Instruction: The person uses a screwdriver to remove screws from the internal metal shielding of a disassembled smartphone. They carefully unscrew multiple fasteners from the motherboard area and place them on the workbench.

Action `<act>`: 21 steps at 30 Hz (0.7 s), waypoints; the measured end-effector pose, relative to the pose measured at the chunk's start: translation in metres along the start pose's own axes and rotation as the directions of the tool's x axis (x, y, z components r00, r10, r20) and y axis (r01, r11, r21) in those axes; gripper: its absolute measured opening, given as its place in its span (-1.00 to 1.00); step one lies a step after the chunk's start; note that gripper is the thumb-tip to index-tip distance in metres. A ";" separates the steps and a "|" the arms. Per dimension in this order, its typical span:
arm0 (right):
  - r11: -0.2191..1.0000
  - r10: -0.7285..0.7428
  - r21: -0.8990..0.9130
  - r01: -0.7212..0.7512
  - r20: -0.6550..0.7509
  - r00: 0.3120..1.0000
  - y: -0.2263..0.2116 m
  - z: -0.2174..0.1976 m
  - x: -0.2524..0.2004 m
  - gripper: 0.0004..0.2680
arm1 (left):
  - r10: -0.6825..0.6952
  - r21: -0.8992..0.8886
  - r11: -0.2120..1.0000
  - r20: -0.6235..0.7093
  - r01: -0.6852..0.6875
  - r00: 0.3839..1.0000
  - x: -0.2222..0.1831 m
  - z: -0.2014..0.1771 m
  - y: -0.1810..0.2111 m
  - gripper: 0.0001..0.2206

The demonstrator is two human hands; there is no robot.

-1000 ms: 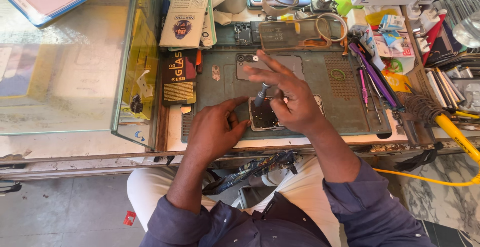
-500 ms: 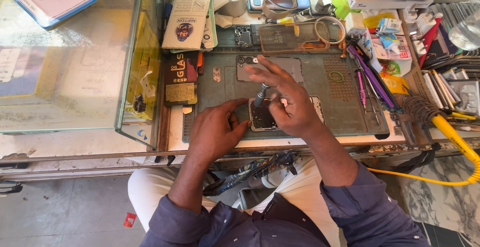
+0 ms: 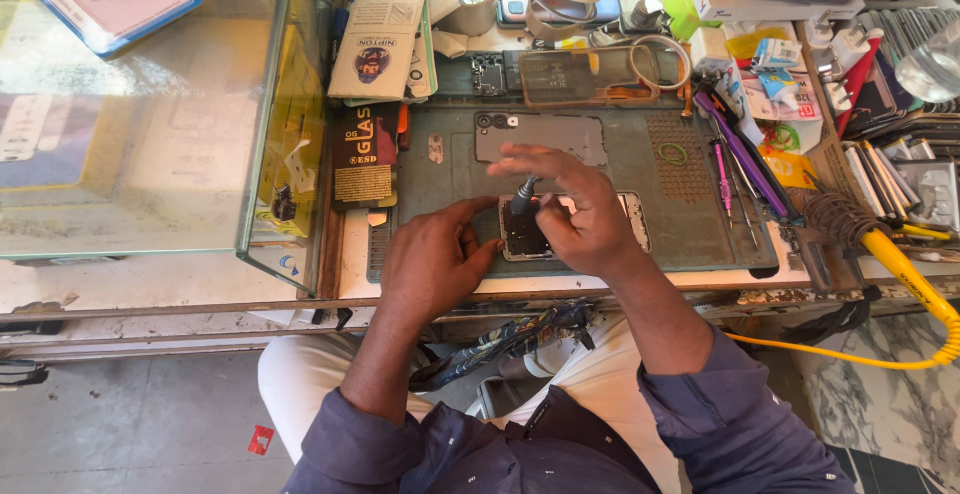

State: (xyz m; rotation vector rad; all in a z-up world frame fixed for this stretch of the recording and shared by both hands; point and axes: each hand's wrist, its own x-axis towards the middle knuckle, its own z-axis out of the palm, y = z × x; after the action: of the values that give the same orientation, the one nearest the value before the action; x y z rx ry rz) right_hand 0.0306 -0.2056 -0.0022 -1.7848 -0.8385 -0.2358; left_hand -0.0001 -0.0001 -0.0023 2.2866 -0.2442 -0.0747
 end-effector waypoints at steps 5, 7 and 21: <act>0.993 0.066 -0.096 -0.068 -0.019 0.998 -0.001 0.000 -0.002 -0.58 | 0.044 0.018 0.999 -0.034 -0.043 0.998 0.000 0.001 -0.002 -0.58; 0.963 0.265 0.062 -0.264 -0.013 0.964 0.000 0.003 -0.004 -0.54 | 0.061 0.015 0.998 -0.063 -0.060 0.996 0.000 0.003 -0.002 -0.61; 0.968 0.204 0.188 -0.168 -0.193 0.960 0.015 0.005 -0.020 -0.46 | -0.159 0.114 0.982 0.069 0.150 0.985 0.019 0.002 -0.002 -0.64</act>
State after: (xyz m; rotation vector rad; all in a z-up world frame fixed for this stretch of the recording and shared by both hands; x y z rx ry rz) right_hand 0.0241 -0.2119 -0.0261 -1.6335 -0.5185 -0.2188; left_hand 0.0189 -0.0043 -0.0046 2.4110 -0.1122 -0.2363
